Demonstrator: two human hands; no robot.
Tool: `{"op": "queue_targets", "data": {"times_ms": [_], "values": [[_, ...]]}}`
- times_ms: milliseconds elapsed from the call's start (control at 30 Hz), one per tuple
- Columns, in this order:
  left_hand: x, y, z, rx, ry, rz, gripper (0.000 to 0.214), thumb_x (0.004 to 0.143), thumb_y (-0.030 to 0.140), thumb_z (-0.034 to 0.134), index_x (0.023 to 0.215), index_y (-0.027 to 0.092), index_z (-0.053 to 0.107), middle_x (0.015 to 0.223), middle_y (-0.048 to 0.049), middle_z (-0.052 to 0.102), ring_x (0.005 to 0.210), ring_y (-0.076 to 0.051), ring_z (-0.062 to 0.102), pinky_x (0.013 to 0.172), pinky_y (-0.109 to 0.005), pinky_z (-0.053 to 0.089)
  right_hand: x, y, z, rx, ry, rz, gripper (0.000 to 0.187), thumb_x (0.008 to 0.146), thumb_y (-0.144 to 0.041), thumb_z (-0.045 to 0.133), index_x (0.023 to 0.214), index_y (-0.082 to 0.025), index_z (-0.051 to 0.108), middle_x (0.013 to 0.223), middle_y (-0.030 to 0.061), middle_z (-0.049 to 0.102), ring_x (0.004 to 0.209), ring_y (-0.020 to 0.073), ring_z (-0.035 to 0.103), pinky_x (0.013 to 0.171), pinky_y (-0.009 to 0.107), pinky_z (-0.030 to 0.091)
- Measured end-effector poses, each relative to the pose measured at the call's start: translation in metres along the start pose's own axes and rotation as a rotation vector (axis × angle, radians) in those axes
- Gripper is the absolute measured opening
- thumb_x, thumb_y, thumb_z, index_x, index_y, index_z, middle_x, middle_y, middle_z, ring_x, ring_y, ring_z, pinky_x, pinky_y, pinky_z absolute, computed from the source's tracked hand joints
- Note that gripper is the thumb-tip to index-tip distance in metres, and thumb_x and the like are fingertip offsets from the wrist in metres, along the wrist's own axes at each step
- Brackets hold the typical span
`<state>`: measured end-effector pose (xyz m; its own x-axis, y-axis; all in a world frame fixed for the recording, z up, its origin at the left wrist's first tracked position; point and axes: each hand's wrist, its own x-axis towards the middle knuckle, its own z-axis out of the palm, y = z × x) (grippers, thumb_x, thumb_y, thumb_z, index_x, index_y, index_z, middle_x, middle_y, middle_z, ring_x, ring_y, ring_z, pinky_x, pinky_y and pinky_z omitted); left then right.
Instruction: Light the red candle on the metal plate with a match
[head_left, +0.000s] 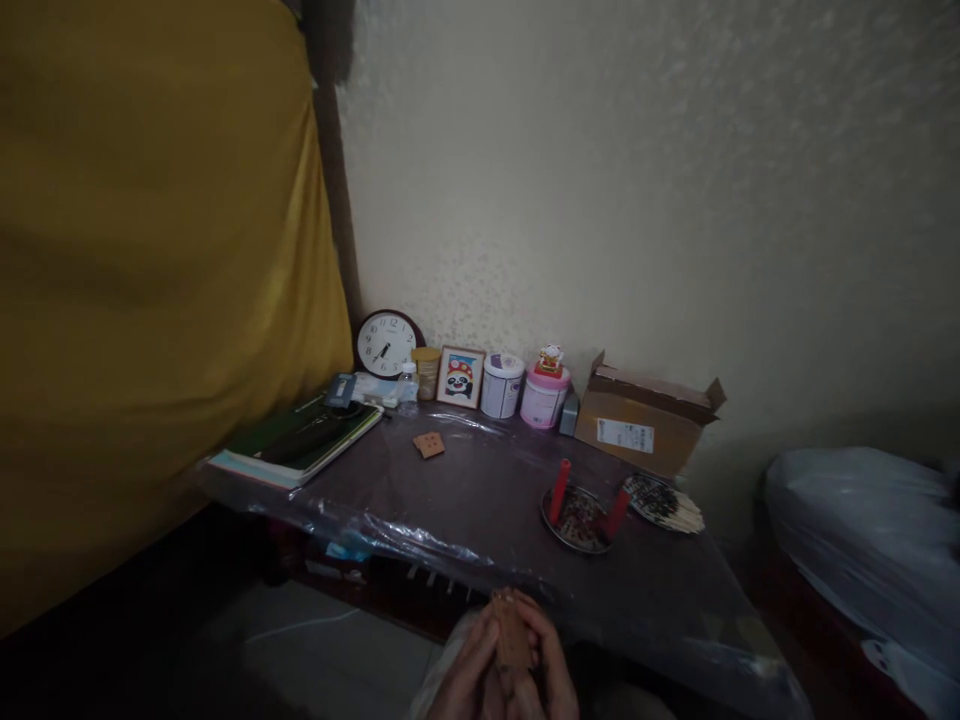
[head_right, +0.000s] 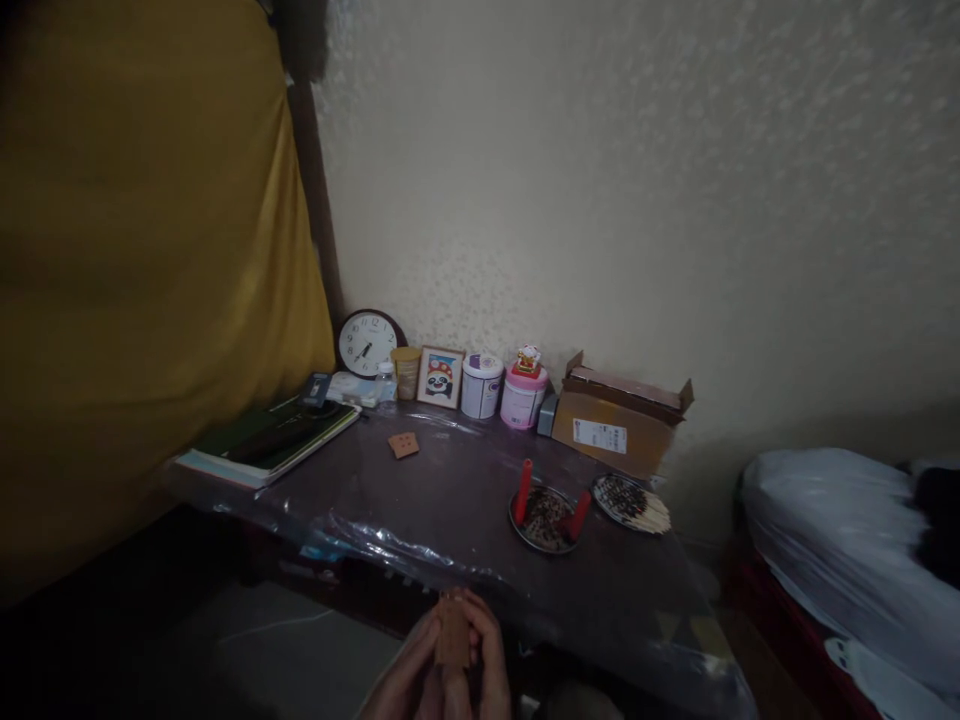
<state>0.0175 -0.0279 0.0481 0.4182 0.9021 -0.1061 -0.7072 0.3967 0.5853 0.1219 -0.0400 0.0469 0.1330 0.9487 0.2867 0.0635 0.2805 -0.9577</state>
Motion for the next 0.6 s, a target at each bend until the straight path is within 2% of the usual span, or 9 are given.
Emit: {"op": "queue_targets", "data": {"times_ms": [67,100,167,300,400,600], "values": [[-0.006,0.005,0.003,-0.077,0.009,0.011,0.034,0.081,0.039,0.053,0.113,0.028,0.058,0.106,-0.0066,0.065,0.101,-0.022,0.057,0.088,-0.036,0.041,0.002,-0.015,-0.007,-0.024,-0.105,0.058,0.044,0.077,-0.041,0.063,0.117,-0.025,0.056,0.127,0.0081,0.056,0.118,0.0258,0.051,0.097,0.035,0.044],[-0.009,0.008,0.004,-0.119,0.022,0.014,0.034,0.082,0.037,0.053,0.113,0.027,0.058,0.104,-0.0060,0.065,0.098,-0.021,0.059,0.085,-0.035,0.042,0.004,-0.023,-0.012,-0.014,-0.210,0.083,0.049,0.075,-0.040,0.065,0.120,-0.025,0.054,0.127,0.0085,0.056,0.118,0.0258,0.051,0.098,0.036,0.043],[-0.016,0.014,0.007,-0.176,0.049,-0.021,0.032,0.081,0.032,0.055,0.112,0.025,0.058,0.101,-0.0052,0.065,0.093,-0.019,0.060,0.081,-0.031,0.043,0.009,-0.037,-0.021,0.021,-0.274,0.147,0.049,0.077,-0.040,0.063,0.122,-0.025,0.052,0.126,0.0086,0.057,0.116,0.0245,0.053,0.096,0.038,0.044],[-0.026,0.020,0.007,-0.190,0.032,-0.132,0.028,0.082,0.031,0.053,0.108,0.021,0.059,0.086,-0.0061,0.067,0.075,-0.015,0.061,0.069,-0.027,0.043,0.024,-0.047,-0.033,-0.119,-0.199,0.204,0.026,0.080,-0.040,0.057,0.096,-0.021,0.064,0.097,0.0074,0.069,0.093,0.0227,0.064,0.084,0.035,0.049],[-0.029,0.019,0.005,-0.186,0.013,-0.165,0.030,0.084,0.033,0.051,0.110,0.019,0.058,0.082,-0.0071,0.067,0.071,-0.015,0.062,0.067,-0.027,0.043,0.030,-0.044,-0.034,-0.207,-0.196,0.221,0.025,0.079,-0.042,0.056,0.084,-0.020,0.066,0.083,0.0057,0.070,0.081,0.0213,0.064,0.075,0.033,0.050],[-0.032,0.016,0.002,-0.153,0.020,-0.207,0.036,0.084,0.032,0.051,0.117,0.019,0.054,0.083,-0.0081,0.068,0.065,-0.015,0.062,0.060,-0.026,0.042,0.029,-0.038,-0.033,-0.190,-0.276,0.267,0.023,0.075,-0.040,0.060,0.076,-0.018,0.065,0.070,0.0019,0.065,0.068,0.0172,0.060,0.065,0.027,0.048]]}}
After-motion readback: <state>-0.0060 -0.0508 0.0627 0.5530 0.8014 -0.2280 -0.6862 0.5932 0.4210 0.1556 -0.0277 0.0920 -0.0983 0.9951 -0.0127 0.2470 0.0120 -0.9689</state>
